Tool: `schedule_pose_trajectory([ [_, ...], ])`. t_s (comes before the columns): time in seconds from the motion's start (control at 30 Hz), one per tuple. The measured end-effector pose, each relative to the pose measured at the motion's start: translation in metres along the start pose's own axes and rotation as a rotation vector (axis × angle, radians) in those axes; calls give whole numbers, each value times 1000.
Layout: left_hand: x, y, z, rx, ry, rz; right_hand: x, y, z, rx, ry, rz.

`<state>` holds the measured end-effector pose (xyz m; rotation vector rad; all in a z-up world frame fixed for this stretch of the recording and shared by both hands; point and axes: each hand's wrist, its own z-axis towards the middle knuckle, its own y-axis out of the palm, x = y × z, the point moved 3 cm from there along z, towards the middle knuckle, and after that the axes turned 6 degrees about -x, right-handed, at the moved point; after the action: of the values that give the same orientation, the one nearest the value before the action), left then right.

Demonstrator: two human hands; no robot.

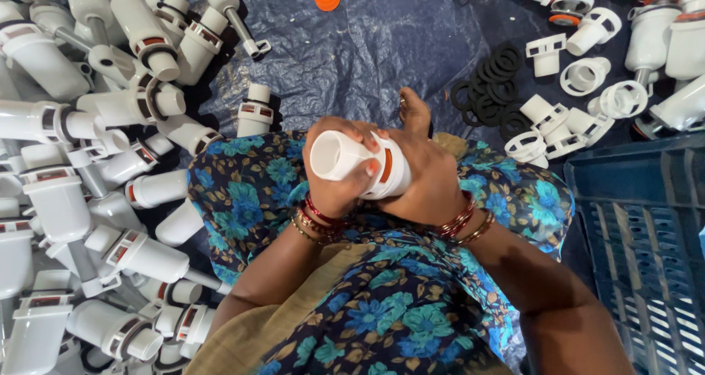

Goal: The person sits on a tarp and assembles white plastic cylindrical components by hand. They pick up a main body, insert a black rubber ring, and screw on a white cap, repeating this process for multiple units.

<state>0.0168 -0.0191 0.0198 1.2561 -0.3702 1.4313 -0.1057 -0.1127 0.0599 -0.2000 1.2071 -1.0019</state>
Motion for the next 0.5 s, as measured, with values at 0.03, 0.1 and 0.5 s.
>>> schedule_pose_trajectory([
  [0.03,-1,-1,0,22,-13,-8,6,0,0,-44,3,31],
  [0.1,-1,2,-1,-82,-23,55,17,0,-2,-130,13,94],
  [0.5,15,7,7,237,95,144,16,4,-2,23,73,-172],
])
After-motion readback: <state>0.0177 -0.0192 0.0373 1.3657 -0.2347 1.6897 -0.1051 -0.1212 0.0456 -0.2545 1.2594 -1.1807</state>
